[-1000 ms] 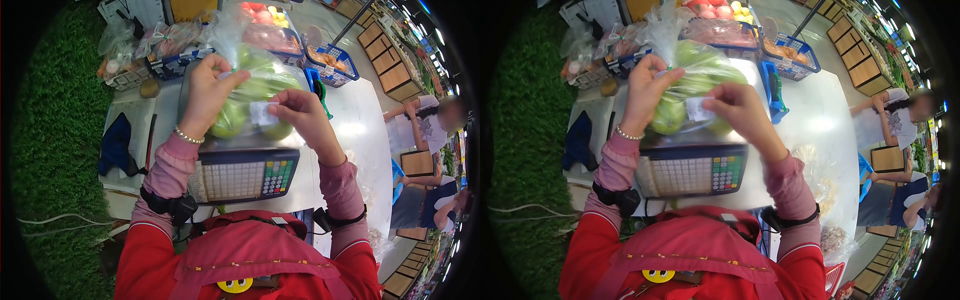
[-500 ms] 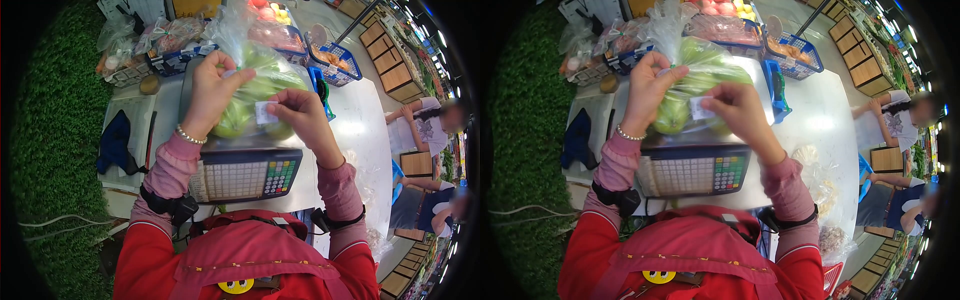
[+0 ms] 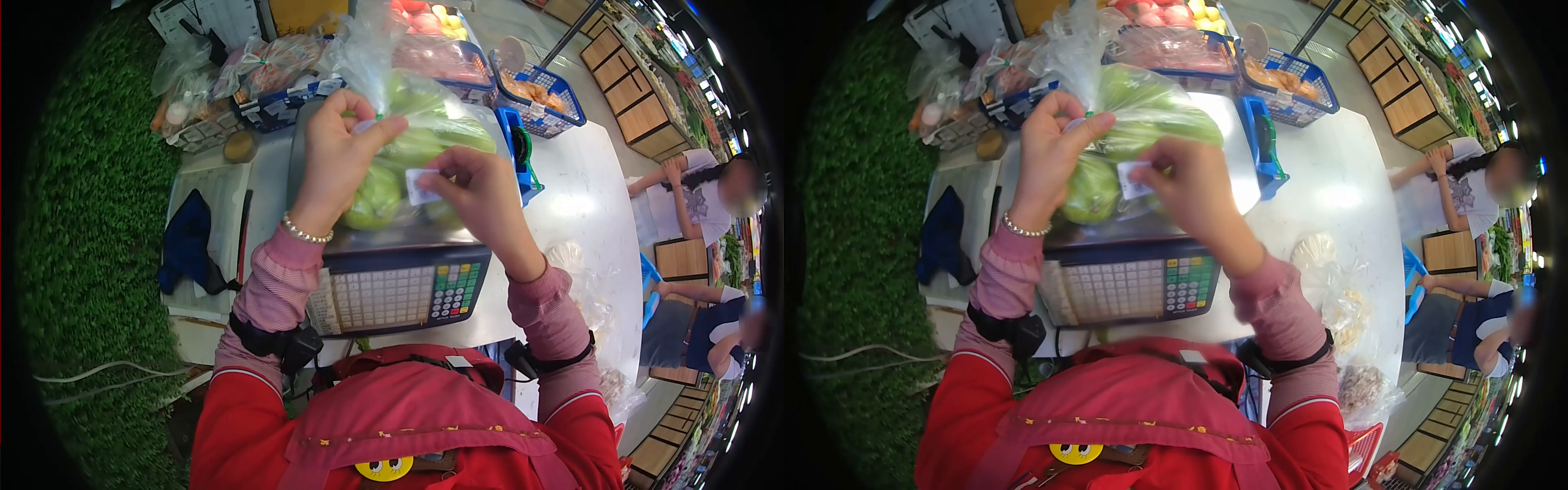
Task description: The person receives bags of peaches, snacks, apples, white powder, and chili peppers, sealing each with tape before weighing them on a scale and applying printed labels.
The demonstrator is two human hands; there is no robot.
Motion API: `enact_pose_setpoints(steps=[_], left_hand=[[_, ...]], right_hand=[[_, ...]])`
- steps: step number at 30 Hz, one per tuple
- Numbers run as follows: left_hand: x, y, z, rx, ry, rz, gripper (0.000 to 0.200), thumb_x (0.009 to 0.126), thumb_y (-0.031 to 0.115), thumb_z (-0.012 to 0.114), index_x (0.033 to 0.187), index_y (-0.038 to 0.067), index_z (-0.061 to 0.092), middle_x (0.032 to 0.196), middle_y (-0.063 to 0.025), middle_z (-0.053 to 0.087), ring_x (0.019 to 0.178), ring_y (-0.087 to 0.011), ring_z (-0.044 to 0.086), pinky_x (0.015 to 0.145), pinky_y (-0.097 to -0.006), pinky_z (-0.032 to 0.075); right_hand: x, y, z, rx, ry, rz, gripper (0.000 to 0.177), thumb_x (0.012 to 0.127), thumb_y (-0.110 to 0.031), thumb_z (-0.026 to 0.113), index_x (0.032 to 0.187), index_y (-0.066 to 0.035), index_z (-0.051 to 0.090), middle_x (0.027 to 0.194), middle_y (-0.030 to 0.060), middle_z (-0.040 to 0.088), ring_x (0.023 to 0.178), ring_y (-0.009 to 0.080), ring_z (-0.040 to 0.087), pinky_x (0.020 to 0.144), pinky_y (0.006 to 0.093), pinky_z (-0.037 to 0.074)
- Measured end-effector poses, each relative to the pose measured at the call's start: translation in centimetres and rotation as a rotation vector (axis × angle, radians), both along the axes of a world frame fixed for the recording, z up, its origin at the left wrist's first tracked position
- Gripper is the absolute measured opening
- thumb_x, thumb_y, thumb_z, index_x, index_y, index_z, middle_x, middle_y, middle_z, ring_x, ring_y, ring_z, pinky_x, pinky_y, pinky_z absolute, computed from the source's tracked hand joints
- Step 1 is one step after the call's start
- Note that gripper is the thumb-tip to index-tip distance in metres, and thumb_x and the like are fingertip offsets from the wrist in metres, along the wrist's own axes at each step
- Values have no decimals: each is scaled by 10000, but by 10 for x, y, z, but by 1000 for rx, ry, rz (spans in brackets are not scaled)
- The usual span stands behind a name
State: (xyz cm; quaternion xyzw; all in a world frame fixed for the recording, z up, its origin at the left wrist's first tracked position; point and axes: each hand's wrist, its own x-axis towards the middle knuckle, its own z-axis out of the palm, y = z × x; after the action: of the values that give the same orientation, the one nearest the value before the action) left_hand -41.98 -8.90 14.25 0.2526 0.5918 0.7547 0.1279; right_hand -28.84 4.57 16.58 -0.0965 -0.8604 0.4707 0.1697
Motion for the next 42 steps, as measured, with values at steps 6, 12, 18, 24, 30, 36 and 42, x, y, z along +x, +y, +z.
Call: enact_pose_setpoints(steps=[6, 12, 18, 24, 30, 36, 42], left_hand=[[3, -2, 5, -36, 9, -3, 285, 802, 30, 760, 841, 92, 484, 683, 34, 559, 601, -5, 481, 518, -169, 346], [8, -1, 9, -46, 38, 20, 289, 804, 20, 755, 836, 91, 477, 676, 42, 547, 591, 0, 466, 512, -167, 339], [8, -1, 10, -12, -13, -34, 263, 828, 17, 731, 830, 85, 476, 708, 39, 558, 631, -1, 490, 549, -160, 372], [27, -4, 6, 153, 230, 42, 178, 861, 6, 689, 987, 22, 563, 855, -26, 633, 725, -49, 575, 617, -184, 441], [33, 13, 26, 98, 355, 108, 196, 876, 52, 683, 1040, 19, 582, 906, -11, 623, 676, -47, 541, 635, -204, 430], [75, 56, 108, -137, 911, -205, 311, 827, 16, 649, 1124, -8, 558, 1256, -155, 520, 1164, -235, 499, 1023, -351, 363], [101, 80, 49, -153, 483, -437, 216, 824, -18, 640, 1033, 1, 588, 1157, -128, 562, 1064, -203, 544, 934, -307, 423]], right_hand=[[0, -5, -12, 405, 108, -55, 281, 704, -169, 823, 900, -39, 668, 720, 86, 671, 605, 194, 647, 560, 298, 488], [0, 6, -1, 613, 176, -249, 371, 686, -213, 841, 937, -58, 615, 677, 85, 635, 606, 244, 642, 554, 330, 486], [0, 16, -3, -151, 172, -78, 351, 716, -178, 809, 952, -33, 594, 774, 92, 640, 710, 257, 646, 655, 350, 509], [-42, 14, 0, 504, 489, 226, 359, 771, -183, 739, 1067, -12, 627, 1202, 222, 523, 1110, 392, 522, 939, 456, 422], [-33, 45, 31, 437, 404, 351, 216, 625, -9, 635, 840, -1, 656, 832, 157, 651, 836, 351, 622, 746, 418, 485], [50, 139, 66, 91, 547, 53, 191, 745, 14, 637, 918, -22, 708, 802, 110, 713, 698, 141, 659, 650, 294, 511], [173, 278, 91, -474, 416, -566, 169, 816, -14, 666, 978, 26, 689, 818, 67, 684, 637, 122, 620, 552, 263, 495]])
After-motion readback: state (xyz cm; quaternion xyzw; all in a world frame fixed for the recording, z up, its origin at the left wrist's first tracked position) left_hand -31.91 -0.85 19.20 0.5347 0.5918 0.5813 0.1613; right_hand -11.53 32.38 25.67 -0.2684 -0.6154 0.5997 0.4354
